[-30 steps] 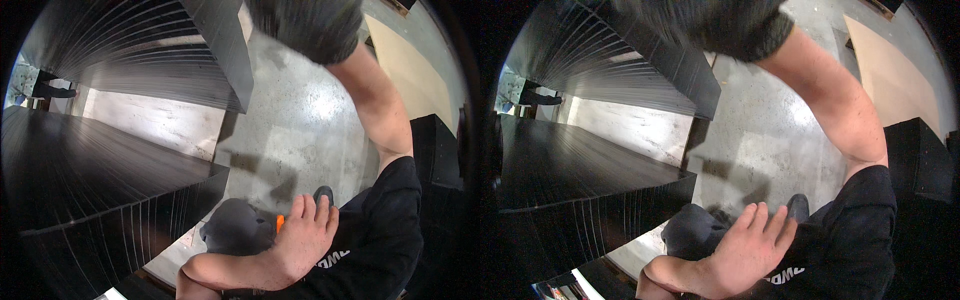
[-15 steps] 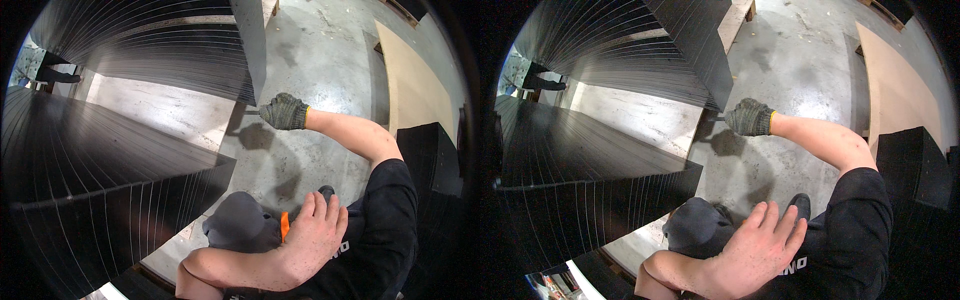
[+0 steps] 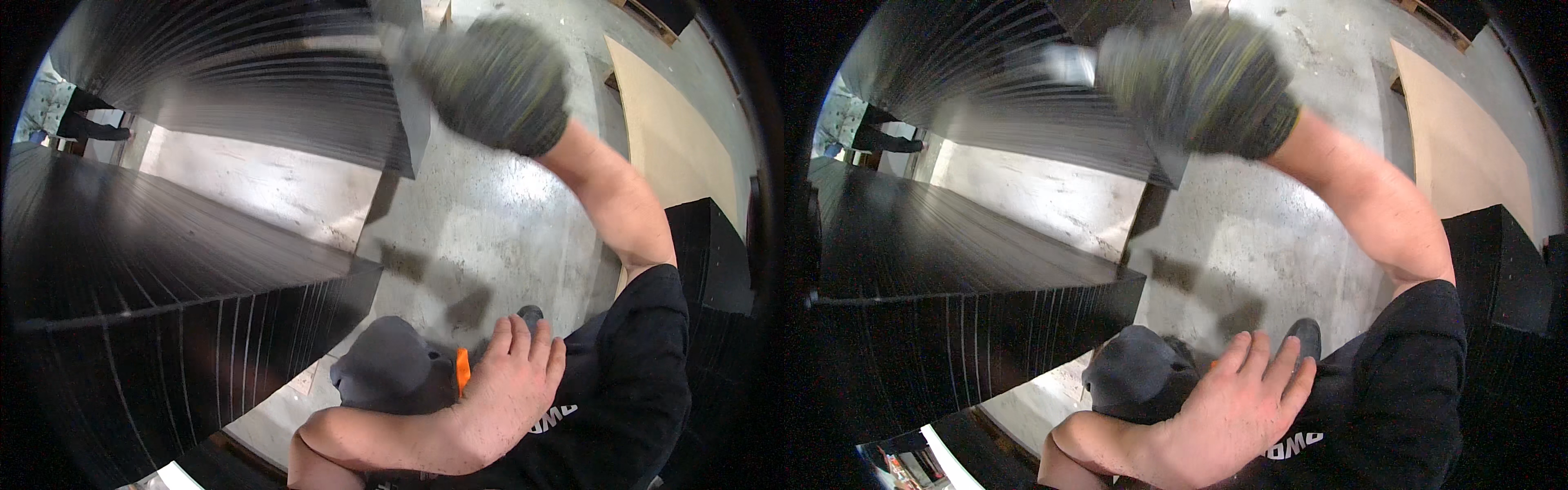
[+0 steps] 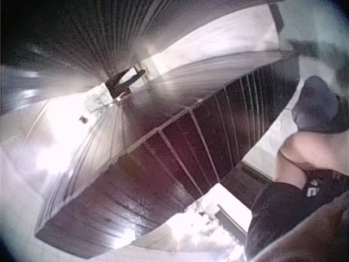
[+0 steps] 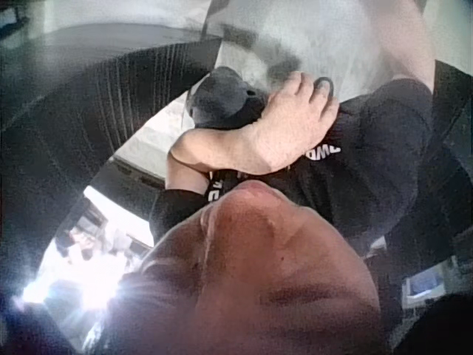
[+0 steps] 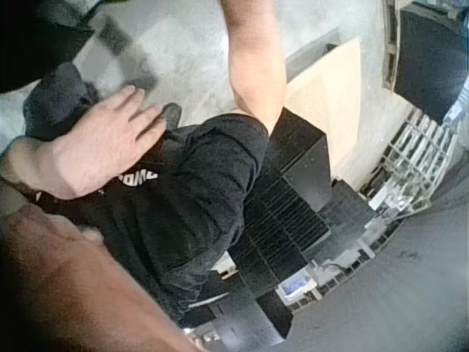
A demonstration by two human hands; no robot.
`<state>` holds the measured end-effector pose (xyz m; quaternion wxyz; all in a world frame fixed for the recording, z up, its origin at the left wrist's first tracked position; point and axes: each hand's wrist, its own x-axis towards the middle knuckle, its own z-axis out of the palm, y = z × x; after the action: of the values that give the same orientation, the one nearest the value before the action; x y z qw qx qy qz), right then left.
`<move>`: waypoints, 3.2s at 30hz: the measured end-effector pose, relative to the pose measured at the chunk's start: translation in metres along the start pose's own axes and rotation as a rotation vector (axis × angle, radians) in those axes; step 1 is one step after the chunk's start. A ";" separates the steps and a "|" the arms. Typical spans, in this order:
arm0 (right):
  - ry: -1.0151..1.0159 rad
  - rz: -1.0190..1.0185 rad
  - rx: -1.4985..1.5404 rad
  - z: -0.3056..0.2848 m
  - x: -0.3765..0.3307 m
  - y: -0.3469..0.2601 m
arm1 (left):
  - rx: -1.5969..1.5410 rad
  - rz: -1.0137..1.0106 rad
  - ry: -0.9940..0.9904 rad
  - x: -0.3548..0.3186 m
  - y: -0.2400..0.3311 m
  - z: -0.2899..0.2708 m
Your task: The person wipes the edges and surfaces of stacked black wood-finished panels by hand with a cloth, then uses a red rubber mallet to gently tap the edge of a panel to align it within the stack.
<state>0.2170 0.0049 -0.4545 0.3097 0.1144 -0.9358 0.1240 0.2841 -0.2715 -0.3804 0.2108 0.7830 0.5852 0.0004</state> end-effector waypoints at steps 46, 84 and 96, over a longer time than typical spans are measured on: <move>0.554 0.447 0.018 -0.024 0.053 -0.009 | -1.555 -0.055 1.192 -0.028 -0.018 -0.026; 1.027 0.390 -0.082 0.082 0.092 -0.033 | -1.373 -0.055 1.379 -0.023 -0.032 -0.054; 0.861 0.561 0.133 0.193 -0.065 -0.038 | -1.270 -0.121 1.386 -0.028 -0.036 -0.054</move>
<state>0.1727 -0.0807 -0.6379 0.6135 -0.1827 -0.7085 0.2971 0.2288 -0.2716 -0.3365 0.2029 0.3152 0.5101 0.7742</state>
